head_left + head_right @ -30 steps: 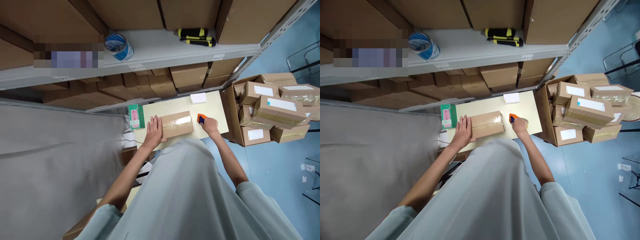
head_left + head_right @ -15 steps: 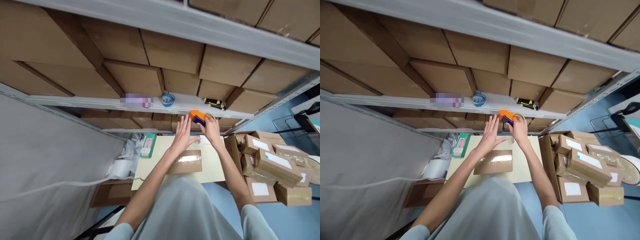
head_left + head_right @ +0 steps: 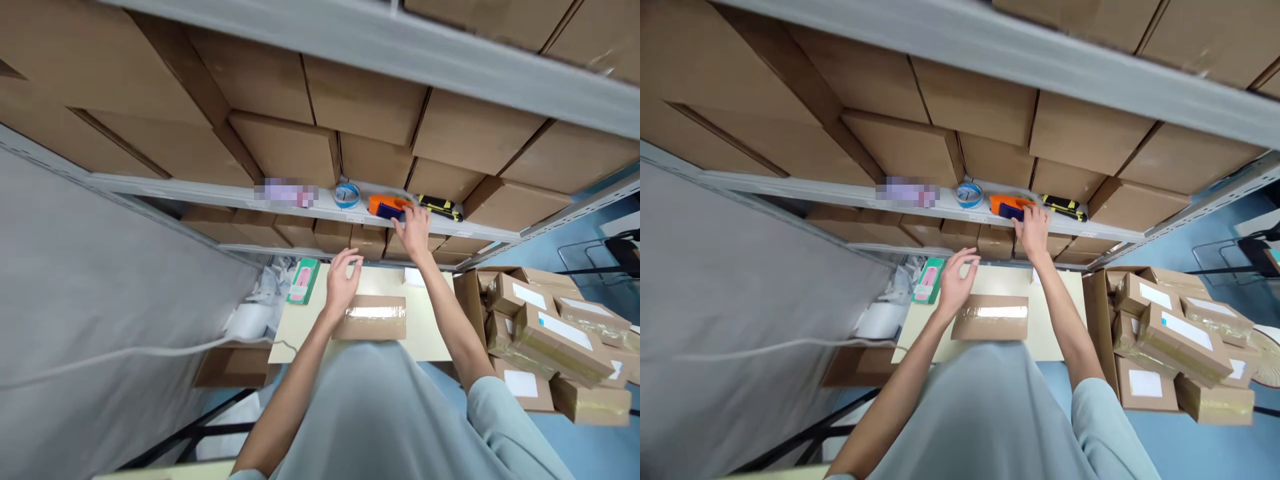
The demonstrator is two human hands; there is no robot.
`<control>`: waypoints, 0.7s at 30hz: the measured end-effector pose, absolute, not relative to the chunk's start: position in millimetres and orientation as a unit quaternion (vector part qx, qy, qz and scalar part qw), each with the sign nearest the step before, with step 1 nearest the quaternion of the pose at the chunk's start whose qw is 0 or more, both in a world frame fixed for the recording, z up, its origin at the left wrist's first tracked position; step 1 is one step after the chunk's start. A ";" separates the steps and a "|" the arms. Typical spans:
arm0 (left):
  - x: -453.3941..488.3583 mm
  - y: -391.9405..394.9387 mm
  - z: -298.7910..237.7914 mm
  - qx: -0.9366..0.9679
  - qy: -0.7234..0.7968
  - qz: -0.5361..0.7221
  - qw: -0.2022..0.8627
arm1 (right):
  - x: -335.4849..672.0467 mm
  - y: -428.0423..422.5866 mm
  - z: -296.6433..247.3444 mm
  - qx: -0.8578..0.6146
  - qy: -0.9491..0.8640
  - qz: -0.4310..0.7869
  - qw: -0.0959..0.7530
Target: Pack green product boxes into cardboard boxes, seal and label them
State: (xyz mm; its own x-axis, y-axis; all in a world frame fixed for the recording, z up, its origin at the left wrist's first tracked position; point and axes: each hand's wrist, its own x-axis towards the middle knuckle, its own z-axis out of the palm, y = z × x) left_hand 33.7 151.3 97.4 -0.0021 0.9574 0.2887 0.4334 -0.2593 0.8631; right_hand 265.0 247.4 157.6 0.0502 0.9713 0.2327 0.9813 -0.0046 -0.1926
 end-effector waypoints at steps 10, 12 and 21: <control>0.8 20.2 -3.1 0.561 0.678 0.314 0.357 | 239.2 9.5 32.3 -0.760 -0.596 0.202 0.163; 13.6 16.1 -16.9 0.563 0.690 0.275 0.363 | 230.2 -6.0 13.5 -0.769 -0.566 0.254 0.154; 13.4 59.9 -36.3 0.490 0.687 0.225 0.487 | 252.2 17.8 -8.3 -0.762 -0.421 0.423 0.253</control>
